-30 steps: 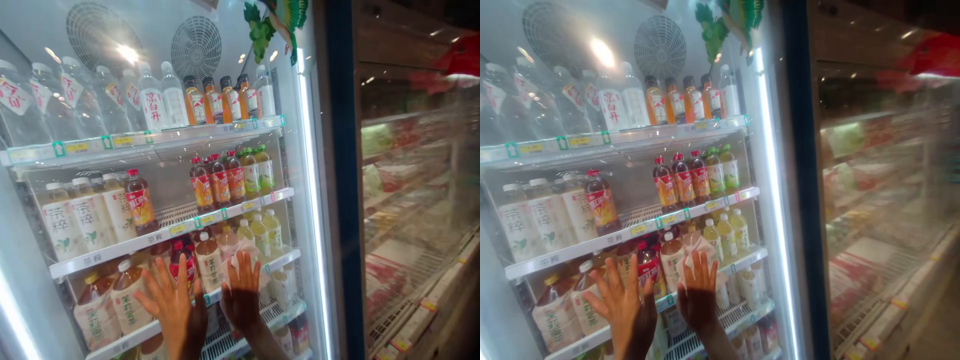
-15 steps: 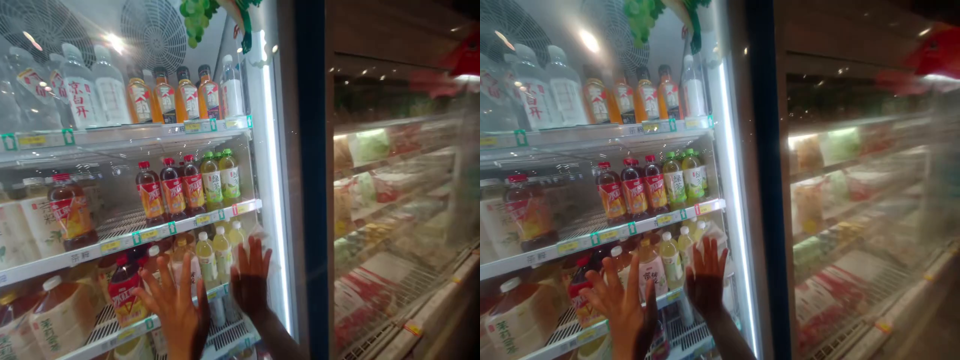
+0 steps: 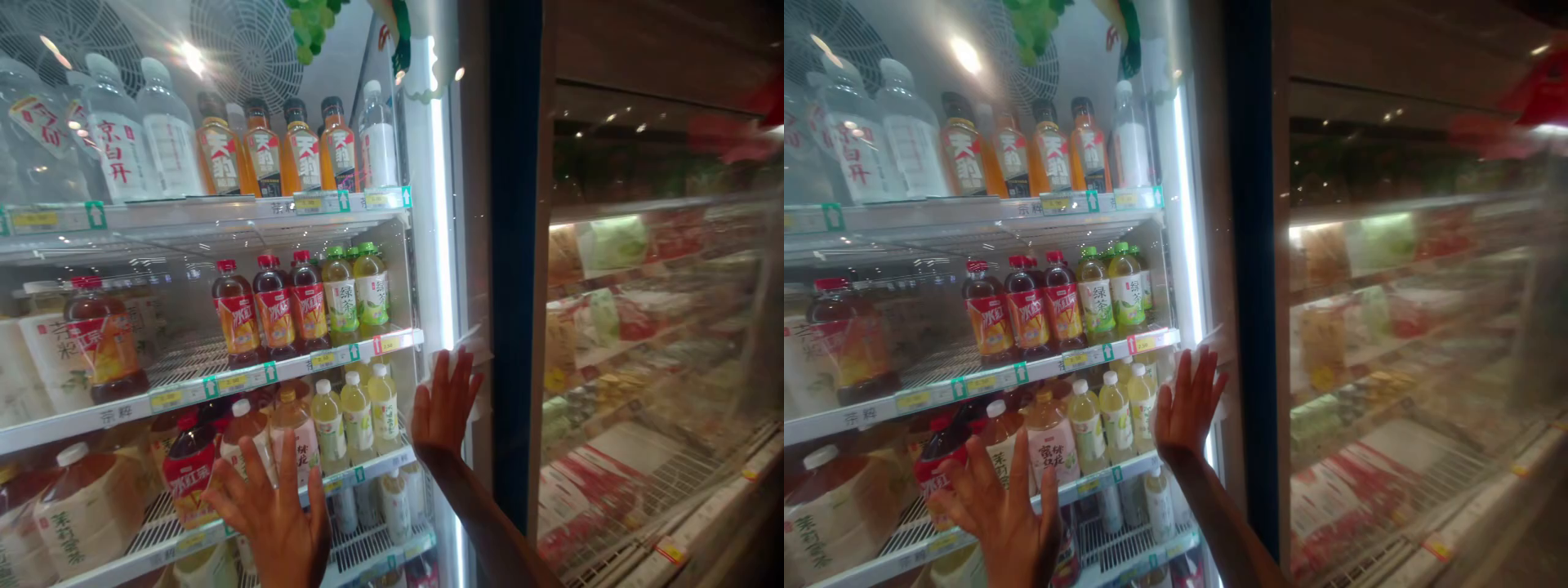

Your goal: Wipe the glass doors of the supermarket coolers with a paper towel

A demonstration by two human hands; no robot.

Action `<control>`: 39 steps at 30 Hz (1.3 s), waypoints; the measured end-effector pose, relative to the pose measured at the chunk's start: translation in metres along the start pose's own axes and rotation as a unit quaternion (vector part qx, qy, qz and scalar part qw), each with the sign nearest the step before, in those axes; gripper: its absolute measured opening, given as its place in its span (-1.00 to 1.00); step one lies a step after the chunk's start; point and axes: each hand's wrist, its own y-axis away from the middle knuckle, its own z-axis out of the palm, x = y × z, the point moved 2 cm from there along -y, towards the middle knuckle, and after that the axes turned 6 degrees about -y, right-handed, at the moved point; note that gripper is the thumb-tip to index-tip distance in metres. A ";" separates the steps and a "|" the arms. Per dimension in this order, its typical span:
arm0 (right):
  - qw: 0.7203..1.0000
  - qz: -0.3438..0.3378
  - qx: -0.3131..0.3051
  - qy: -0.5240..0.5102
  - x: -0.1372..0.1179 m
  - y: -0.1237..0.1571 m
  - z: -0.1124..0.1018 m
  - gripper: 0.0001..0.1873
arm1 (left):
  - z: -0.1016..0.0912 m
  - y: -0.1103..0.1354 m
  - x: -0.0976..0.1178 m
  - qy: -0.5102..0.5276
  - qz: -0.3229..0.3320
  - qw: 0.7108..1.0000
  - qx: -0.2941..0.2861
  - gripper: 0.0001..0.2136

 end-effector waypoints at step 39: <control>0.986 -0.137 -0.072 -0.070 -0.436 0.115 0.103 -0.55 | -0.093 0.005 -0.339 -0.084 -0.040 0.996 0.004 -0.25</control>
